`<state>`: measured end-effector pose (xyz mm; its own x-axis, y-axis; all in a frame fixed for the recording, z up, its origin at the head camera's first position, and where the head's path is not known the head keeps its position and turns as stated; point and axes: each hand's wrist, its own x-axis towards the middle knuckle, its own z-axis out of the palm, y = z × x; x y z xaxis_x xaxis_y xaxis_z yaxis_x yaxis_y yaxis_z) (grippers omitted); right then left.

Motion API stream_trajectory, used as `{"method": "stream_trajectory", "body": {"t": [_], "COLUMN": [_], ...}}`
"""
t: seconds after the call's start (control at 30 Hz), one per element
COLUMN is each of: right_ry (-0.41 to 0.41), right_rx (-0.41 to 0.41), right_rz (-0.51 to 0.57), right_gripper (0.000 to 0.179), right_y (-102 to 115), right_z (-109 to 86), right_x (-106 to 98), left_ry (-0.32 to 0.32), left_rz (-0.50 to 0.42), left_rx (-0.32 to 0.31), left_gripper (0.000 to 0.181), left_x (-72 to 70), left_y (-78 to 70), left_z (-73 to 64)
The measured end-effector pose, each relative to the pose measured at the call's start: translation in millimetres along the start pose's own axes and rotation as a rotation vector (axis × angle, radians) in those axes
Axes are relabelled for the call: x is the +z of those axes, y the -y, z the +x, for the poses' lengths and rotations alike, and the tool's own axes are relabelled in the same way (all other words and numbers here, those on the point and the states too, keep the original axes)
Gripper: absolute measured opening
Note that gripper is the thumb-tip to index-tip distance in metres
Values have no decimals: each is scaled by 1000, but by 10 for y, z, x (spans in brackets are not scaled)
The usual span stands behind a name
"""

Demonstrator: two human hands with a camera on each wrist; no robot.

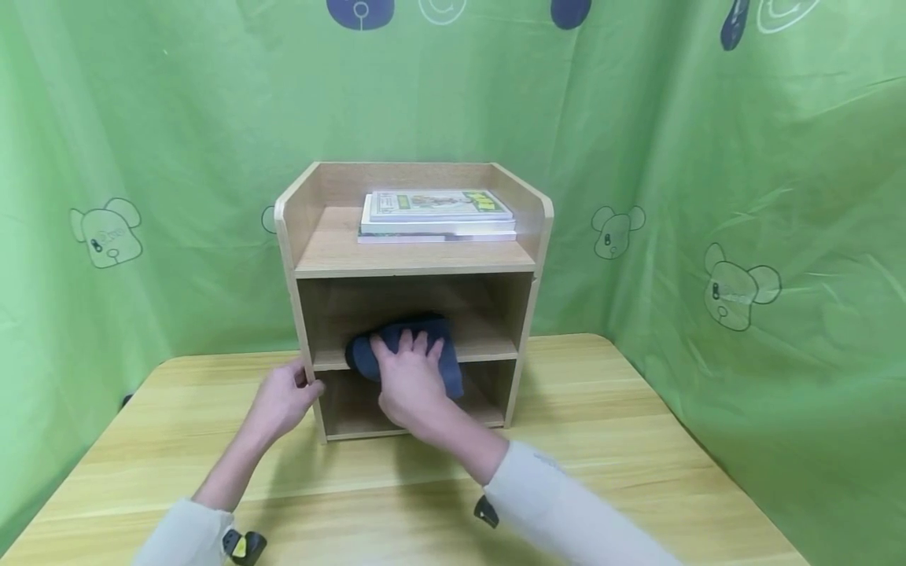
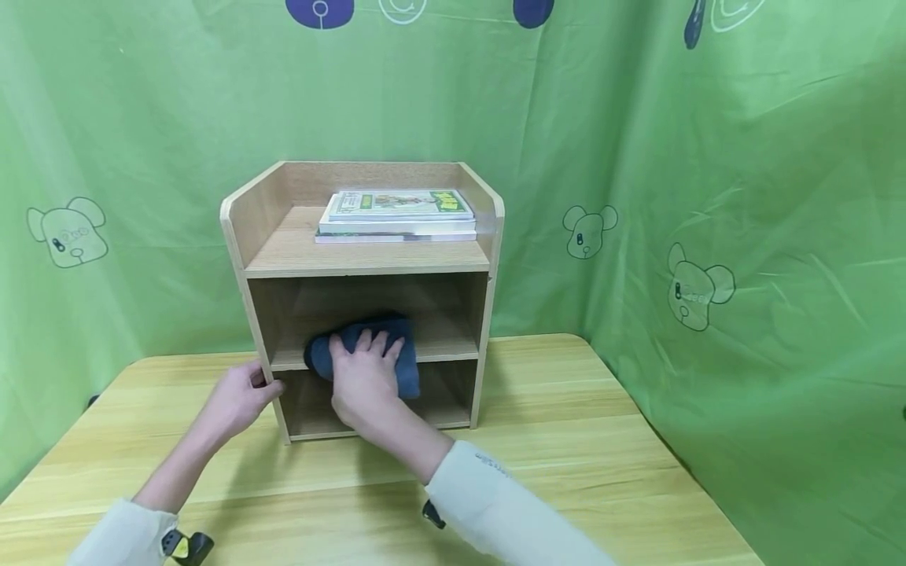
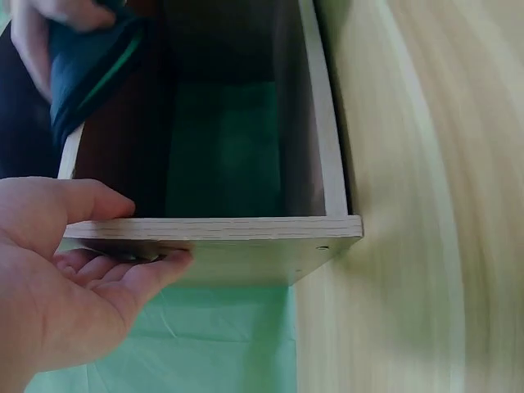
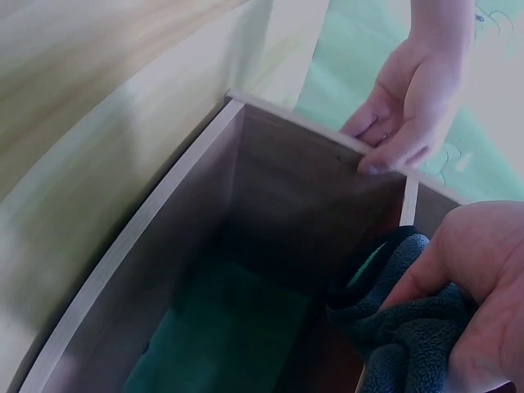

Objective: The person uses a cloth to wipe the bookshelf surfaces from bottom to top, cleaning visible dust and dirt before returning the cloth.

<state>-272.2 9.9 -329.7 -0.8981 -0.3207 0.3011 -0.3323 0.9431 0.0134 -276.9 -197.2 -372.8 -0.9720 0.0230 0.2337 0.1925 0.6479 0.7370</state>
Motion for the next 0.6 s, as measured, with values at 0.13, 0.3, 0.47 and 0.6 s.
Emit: {"method": "stream_trajectory", "body": {"t": [0.13,0.3,0.47,0.6], "right_ry": [21,39,54,48], "right_rx": [-5,-4,-1,-2], "right_rz": [-17,-25,-9,3], "right_gripper": [73,71,69,67], "right_y": [170,327,436,476], "right_z": [63,112,155,167], "right_x": [-4,-28,-48,-46], "left_ry": [-29,-22,-26,-22], "left_rz": [23,33,39,45], "left_rx": [21,26,46,49], "left_gripper": [30,24,16,17], "left_x": [13,7,12,19], "left_y": [3,-17,0,36], "left_z": [-12,-2,27,35]}}
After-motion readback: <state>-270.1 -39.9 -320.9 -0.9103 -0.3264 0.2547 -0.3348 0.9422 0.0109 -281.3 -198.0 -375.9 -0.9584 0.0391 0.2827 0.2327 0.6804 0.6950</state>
